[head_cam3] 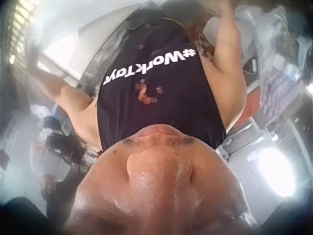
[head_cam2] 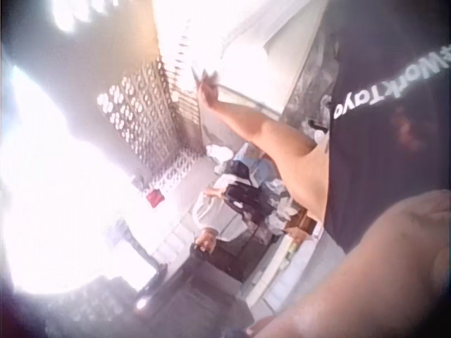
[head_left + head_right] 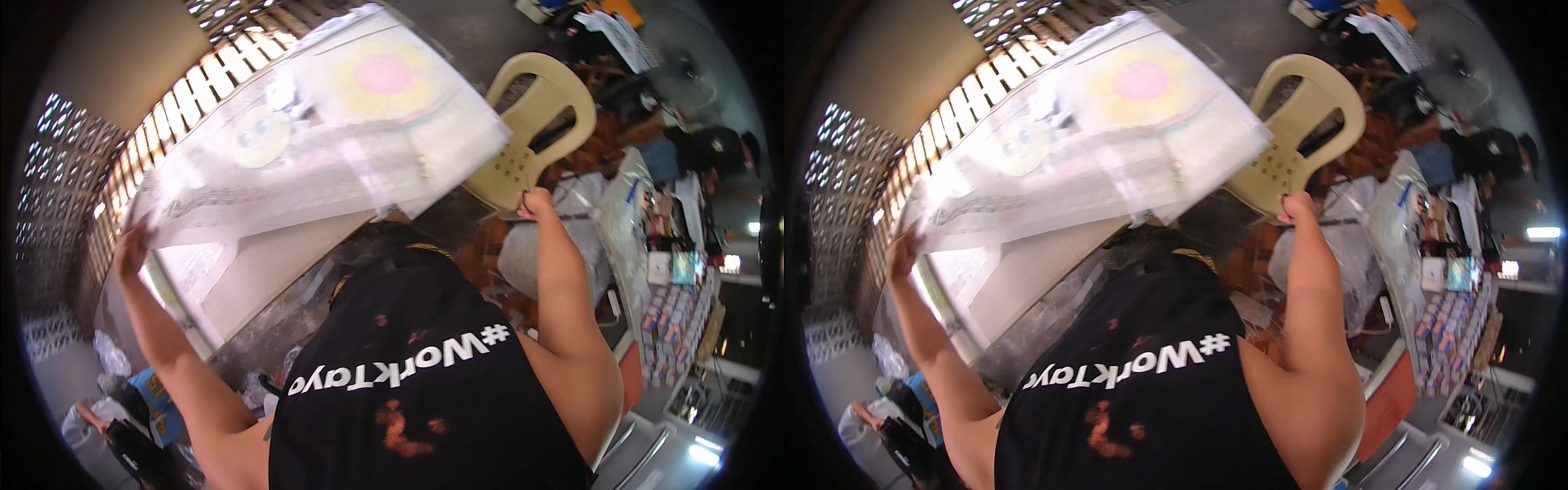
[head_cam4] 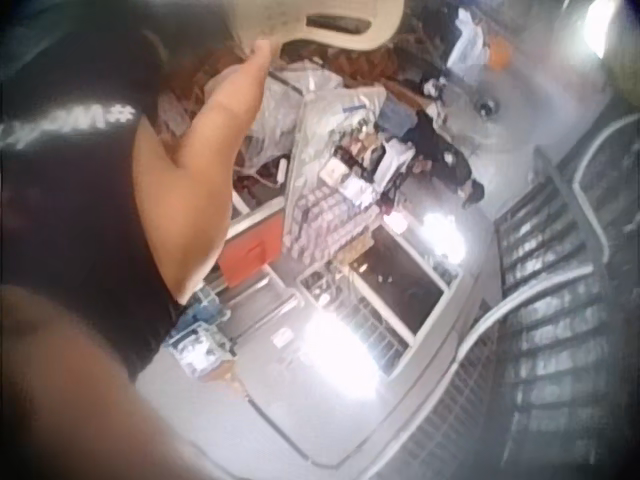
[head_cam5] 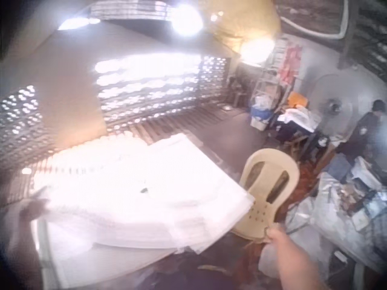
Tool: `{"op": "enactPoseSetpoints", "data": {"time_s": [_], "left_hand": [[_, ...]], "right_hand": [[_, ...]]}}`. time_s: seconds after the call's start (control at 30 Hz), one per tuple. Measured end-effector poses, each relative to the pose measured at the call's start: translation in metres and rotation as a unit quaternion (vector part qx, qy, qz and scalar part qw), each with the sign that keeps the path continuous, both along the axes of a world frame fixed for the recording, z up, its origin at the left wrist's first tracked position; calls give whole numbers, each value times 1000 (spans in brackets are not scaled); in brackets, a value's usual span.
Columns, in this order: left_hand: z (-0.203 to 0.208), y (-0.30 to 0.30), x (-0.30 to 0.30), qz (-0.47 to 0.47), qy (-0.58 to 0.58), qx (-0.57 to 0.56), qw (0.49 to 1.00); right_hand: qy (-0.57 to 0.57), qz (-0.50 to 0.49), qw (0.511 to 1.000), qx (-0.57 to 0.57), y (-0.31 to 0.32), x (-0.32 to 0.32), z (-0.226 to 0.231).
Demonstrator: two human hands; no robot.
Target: The person cuts specific graphics from large printed transfer sheets using scissors and organizes them on a table near apparel.
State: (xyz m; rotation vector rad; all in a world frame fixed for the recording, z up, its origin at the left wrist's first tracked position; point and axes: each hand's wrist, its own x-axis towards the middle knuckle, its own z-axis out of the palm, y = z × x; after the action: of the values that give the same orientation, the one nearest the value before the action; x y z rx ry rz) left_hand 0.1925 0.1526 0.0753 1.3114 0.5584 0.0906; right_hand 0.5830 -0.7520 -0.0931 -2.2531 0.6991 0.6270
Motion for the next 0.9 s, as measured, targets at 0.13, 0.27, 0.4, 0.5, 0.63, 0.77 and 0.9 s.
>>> {"op": "enactPoseSetpoints", "data": {"time_s": [0.13, 0.27, 0.4, 0.5, 0.63, 0.77, 0.9], "left_hand": [[31, -21, 40, -25, -17, 130, 991], [43, 86, 9, -85, -132, 115, 981], [-26, 39, 71, 319, 288, 552, 715], [-107, -69, 110, 295, 162, 641, 690], [-161, -356, 167, -63, 188, 608, 769], [-203, -419, 167, -75, 205, 656, 723], [-201, -406, 142, -159, 127, 673, 711]], "right_hand": [[7, 7, 998, -69, 1, -10, 19], [-12, 34, 999, 36, 20, -30, 1], [32, 48, 998, -3, 2, -61, -16], [44, 54, 998, -6, 3, -98, -44], [138, 34, 990, 11, -5, -152, -62], [181, 66, 980, 39, 2, -162, -65], [170, 84, 978, 82, -10, -145, -80]]}}
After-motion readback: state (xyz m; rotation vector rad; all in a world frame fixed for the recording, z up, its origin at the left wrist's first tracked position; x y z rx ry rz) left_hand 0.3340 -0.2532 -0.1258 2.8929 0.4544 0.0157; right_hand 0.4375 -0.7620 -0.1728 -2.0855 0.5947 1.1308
